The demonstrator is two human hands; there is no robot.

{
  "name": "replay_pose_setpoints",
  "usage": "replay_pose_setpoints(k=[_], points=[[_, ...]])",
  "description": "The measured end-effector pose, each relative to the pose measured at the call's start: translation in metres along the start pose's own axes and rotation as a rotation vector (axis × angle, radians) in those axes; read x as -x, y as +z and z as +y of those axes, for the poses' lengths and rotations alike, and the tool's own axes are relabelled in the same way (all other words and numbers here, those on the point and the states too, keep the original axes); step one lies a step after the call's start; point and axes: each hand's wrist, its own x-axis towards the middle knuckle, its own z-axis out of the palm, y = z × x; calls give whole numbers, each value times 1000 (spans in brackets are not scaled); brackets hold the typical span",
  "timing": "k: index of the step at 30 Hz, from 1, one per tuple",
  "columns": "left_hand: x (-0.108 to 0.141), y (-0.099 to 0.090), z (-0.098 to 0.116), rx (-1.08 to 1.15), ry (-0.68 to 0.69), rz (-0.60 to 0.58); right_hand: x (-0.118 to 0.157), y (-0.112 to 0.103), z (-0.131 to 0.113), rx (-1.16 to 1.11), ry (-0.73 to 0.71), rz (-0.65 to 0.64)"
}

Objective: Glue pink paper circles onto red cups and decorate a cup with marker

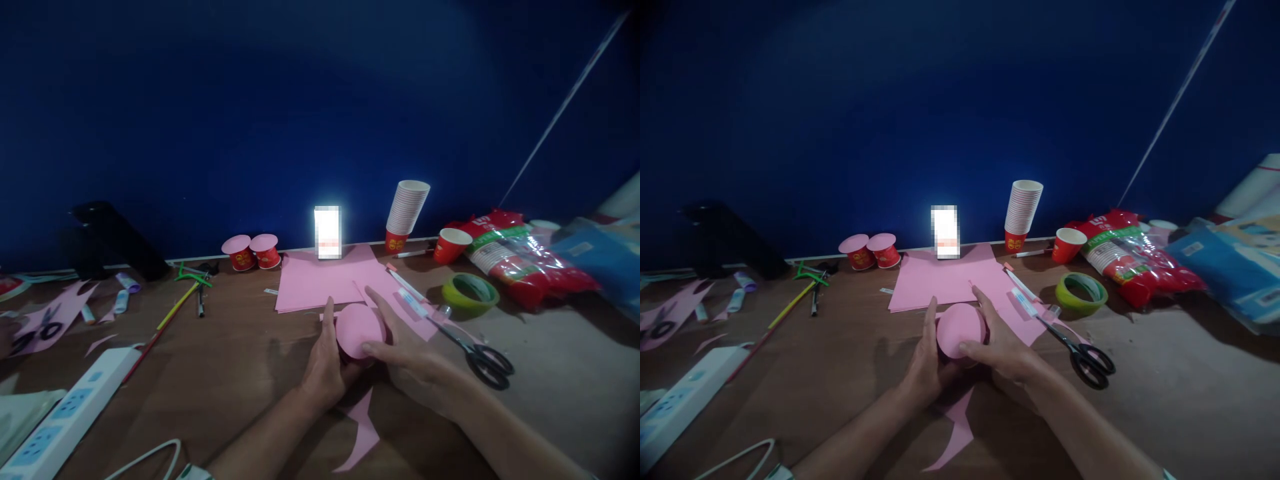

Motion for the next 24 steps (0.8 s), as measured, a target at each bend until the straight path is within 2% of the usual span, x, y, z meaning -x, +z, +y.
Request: replay_pose_setpoints(k=[4, 7, 10, 13, 19, 22, 24], points=[[-1, -1, 2, 11, -31, 17, 0, -6, -2, -90, 14, -75], [-3, -3, 3, 24, -38, 85, 0, -12, -1, -188, 7, -167], [-5, -6, 3, 32, -45, 168, -2, -11, 7, -181, -51, -196], [-6, -8, 2, 59, -70, 217, -6, -4, 20, -74, -128, -149], [-6, -8, 0, 176, -80, 191, -14, 6, 33, 261, -232, -10], [-6, -8, 1, 231, -87, 182, -14, 9, 30, 260, -261, 27], [-5, -8, 2, 283, -76, 165, -15, 9, 26, 190, -196, 64]])
